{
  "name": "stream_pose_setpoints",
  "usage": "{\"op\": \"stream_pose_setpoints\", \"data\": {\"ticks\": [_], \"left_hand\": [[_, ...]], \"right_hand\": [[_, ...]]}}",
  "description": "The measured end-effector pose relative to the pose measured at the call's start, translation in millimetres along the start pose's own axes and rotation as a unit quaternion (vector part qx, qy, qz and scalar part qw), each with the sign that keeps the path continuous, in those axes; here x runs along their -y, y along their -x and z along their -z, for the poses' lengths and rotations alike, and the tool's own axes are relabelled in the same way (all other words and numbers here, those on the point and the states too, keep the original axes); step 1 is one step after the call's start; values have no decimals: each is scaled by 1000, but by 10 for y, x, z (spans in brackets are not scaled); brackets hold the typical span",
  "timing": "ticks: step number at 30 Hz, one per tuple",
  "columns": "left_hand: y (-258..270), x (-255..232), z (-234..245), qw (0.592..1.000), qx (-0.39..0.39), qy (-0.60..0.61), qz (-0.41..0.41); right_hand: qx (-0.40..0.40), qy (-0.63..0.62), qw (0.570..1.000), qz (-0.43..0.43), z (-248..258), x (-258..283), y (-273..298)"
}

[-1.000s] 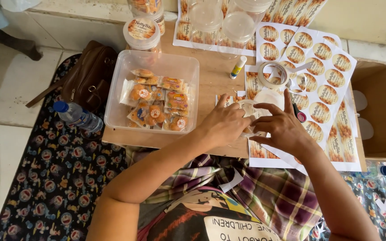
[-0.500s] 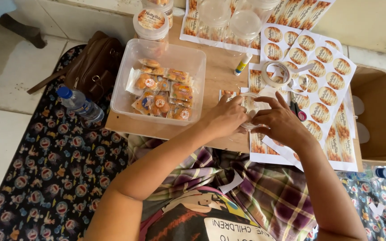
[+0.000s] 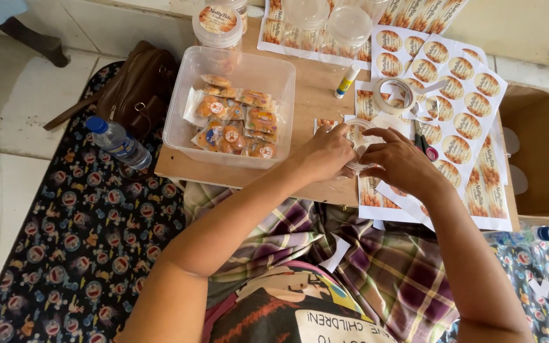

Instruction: Applying adhesive labels to the lids and sides of clear plastic snack containers using a glue stick and manual peeling.

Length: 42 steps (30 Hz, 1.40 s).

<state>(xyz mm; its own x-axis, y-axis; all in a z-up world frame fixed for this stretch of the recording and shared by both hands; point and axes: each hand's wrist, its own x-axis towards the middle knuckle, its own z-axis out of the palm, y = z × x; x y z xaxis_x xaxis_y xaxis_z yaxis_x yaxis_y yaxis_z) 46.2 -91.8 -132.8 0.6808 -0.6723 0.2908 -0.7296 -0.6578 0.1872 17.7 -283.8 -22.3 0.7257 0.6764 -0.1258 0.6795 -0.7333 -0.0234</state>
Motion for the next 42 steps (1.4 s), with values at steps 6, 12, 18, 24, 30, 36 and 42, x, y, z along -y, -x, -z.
{"op": "stream_pose_setpoints", "data": {"ticks": [6, 12, 18, 24, 30, 36, 42], "left_hand": [[-23, 99, -195, 1000, -23, -6, -8], [25, 14, -19, 1000, -26, 1, -9], [-7, 93, -156, 999, -28, -12, -11], [-53, 136, -241, 1000, -7, -3, -5], [-60, 131, -194, 1000, -28, -7, -13], [27, 39, 113, 999, -24, -33, -34], [13, 2, 109, 1000, 1, -29, -10]], "right_hand": [[7, 13, 1000, 26, -3, -54, -15], [3, 7, 999, 34, -59, -116, 9], [0, 19, 999, 40, -55, -114, 6], [-3, 17, 999, 41, -21, -88, 12], [14, 24, 998, 55, 29, -88, -17], [19, 41, 997, 57, -1, -110, -20], [32, 68, 995, 61, 8, -108, -43]]}}
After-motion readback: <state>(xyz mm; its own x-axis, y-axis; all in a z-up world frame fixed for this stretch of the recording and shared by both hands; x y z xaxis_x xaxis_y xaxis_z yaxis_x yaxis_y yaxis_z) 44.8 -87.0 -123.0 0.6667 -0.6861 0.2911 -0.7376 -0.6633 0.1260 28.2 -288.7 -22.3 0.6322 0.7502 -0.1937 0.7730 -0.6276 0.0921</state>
